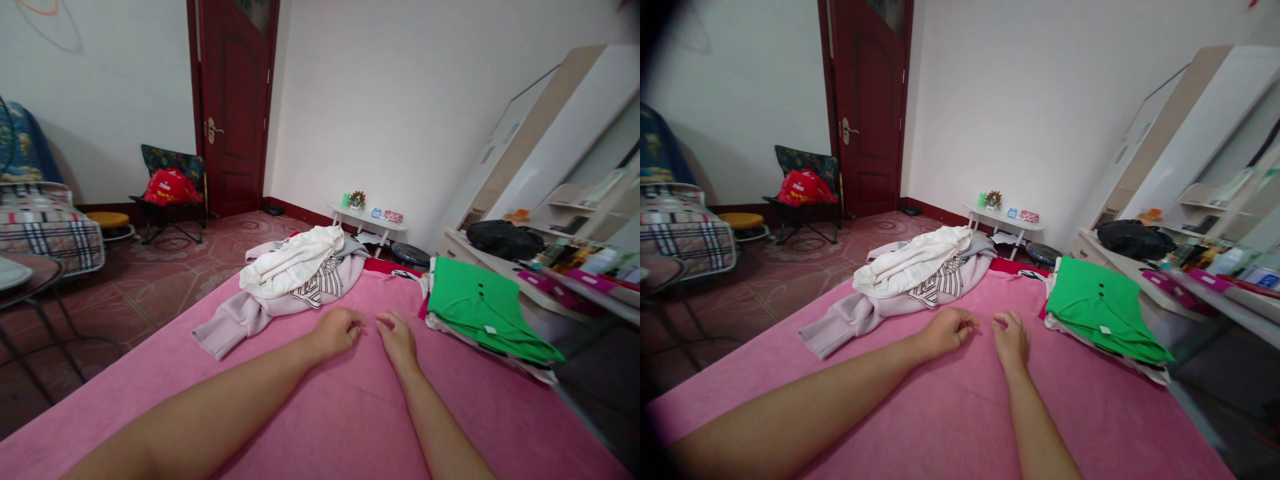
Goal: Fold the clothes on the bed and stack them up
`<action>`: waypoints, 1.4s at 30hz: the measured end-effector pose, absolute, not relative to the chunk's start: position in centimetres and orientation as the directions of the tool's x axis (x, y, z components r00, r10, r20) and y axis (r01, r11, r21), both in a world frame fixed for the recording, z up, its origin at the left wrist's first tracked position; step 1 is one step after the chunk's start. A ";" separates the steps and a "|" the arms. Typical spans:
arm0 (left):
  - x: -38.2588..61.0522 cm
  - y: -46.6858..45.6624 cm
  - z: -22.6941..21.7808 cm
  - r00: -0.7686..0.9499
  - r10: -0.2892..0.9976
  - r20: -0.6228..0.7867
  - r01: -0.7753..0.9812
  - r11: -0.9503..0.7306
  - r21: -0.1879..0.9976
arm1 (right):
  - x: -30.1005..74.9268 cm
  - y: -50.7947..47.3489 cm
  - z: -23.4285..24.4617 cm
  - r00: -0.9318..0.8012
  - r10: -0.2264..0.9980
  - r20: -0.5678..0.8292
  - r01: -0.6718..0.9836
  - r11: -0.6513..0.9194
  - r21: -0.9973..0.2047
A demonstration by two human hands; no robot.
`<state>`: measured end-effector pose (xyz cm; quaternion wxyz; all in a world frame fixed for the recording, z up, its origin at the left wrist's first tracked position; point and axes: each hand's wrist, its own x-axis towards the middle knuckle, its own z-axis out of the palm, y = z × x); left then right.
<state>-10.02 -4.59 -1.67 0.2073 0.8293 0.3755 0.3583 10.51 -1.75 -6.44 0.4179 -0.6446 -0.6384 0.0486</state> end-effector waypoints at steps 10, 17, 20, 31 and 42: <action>-24.8 0.4 3.6 -0.261 0.762 0.593 0.952 0.101 0.289 | 11.4 -1.8 -6.1 0.039 0.895 0.445 0.778 0.252 -0.575; -27.7 1.7 1.4 -0.386 0.813 0.436 0.896 0.217 0.388 | 11.3 -2.2 -6.0 -0.006 0.892 0.452 0.771 0.292 -0.566; -27.5 1.6 1.6 -0.376 0.776 0.507 0.906 0.192 0.377 | 11.2 -2.4 -5.7 -0.006 0.893 0.451 0.774 0.290 -0.564; -26.9 1.5 1.9 -0.264 0.793 0.548 0.917 0.030 0.398 | 10.9 -2.7 -5.4 0.003 0.895 0.446 0.774 0.281 -0.568; -13.5 -9.5 10.1 0.377 0.736 0.563 0.710 -0.620 0.336 | 11.2 -3.1 -3.1 0.370 0.850 0.375 0.253 0.296 -0.921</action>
